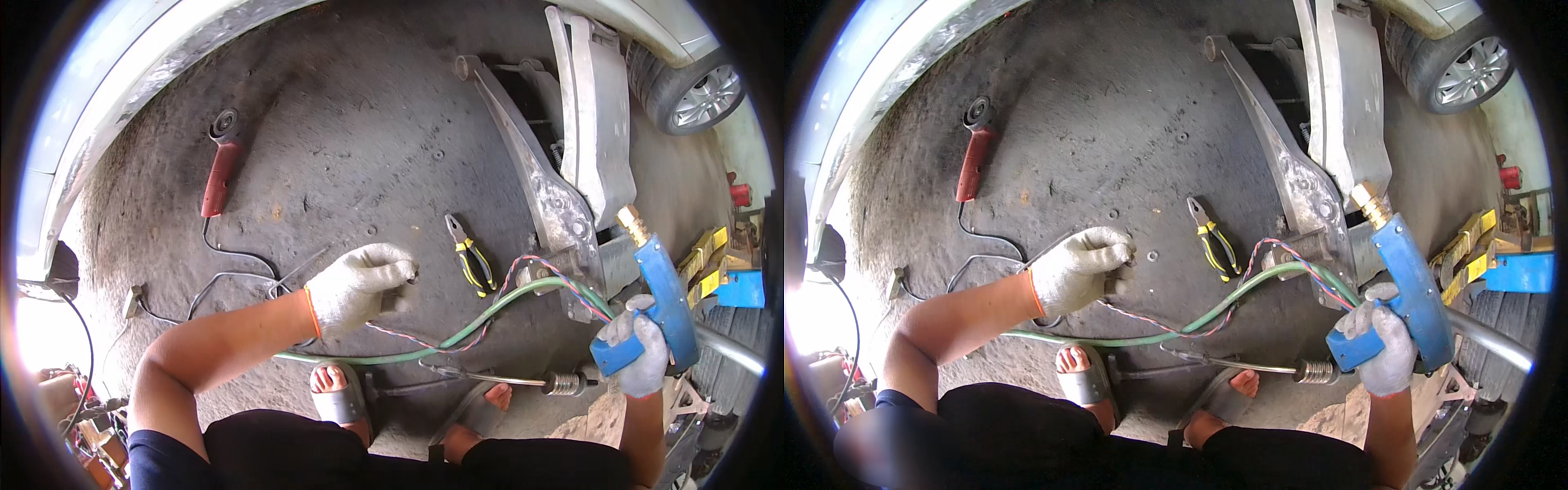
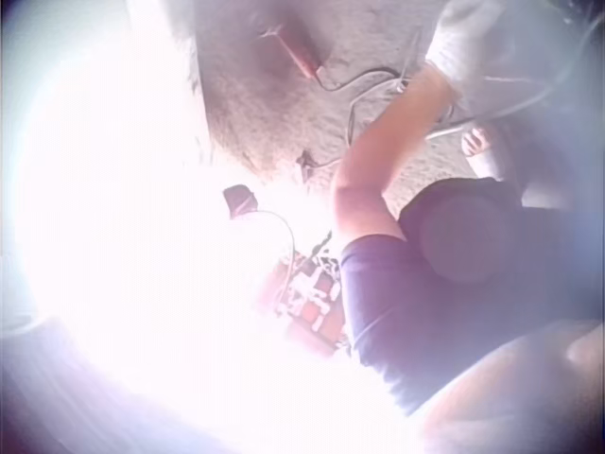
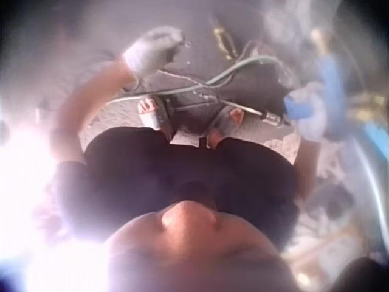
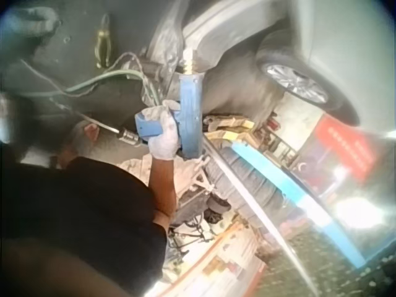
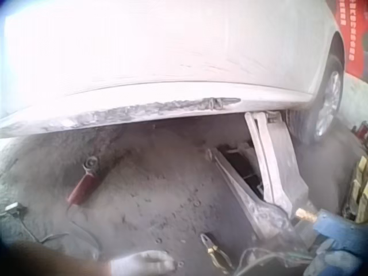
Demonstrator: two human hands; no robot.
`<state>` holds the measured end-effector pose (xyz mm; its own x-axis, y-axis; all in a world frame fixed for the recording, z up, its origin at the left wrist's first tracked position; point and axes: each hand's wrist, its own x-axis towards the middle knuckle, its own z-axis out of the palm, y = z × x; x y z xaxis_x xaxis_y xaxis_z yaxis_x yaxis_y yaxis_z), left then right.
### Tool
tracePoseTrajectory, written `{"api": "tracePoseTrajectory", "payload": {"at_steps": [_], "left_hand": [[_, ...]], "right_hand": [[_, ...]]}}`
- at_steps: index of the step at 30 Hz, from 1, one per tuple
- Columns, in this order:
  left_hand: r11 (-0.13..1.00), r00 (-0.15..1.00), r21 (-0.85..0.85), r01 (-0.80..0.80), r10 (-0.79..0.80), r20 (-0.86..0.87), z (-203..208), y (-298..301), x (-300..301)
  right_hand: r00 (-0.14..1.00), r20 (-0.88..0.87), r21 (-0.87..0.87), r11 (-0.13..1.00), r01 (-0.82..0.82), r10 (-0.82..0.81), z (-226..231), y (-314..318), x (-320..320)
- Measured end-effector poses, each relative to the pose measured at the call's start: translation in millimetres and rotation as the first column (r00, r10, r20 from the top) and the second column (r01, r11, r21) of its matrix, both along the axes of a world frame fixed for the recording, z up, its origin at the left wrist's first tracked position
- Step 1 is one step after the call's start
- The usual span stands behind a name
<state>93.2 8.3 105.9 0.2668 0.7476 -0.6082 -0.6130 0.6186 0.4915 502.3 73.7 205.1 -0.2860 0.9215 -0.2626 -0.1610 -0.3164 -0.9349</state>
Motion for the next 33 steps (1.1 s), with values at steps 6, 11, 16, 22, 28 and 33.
{"api": "tracePoseTrajectory", "payload": {"at_steps": [6, 11, 16, 22, 28, 33], "left_hand": [[0.998, 0.993, 0.055, -0.031, 0.024, 0.117, 26.1, 2.3, 2.7], [0.988, 0.97, 0.152, -0.013, -0.024, 0.24, 38.3, 3.7, 2.9], [0.974, 0.957, 0.225, -0.005, -0.06, 0.283, 49.2, 7.2, 5.5], [0.984, 0.979, 0.177, -0.024, -0.012, 0.204, 61.4, 15.9, 10.7], [0.934, 0.972, 0.311, -0.174, 0.113, 0.206, 82.5, 87.2, 31.5], [0.871, 0.954, 0.438, -0.224, 0.104, 0.281, 112.4, 167.6, 66.4]], "right_hand": [[0.998, 0.034, 0.028, 0.999, -0.045, 0.044, 1.3, -8.4, -6.8], [1.0, 0.008, 0.009, 1.0, -0.014, 0.014, -0.7, -8.5, -5.5], [0.999, 0.018, -0.001, 0.999, 0.034, -0.034, -2.5, -9.1, -5.7], [0.999, 0.032, -0.013, 1.0, 0.02, -0.019, 2.5, -9.2, -8.9], [0.99, -0.076, -0.025, 0.993, -0.119, 0.117, 23.9, 11.3, -43.4], [0.985, -0.064, 0.01, 0.987, -0.158, 0.159, 27.4, 63.1, -70.3]]}}
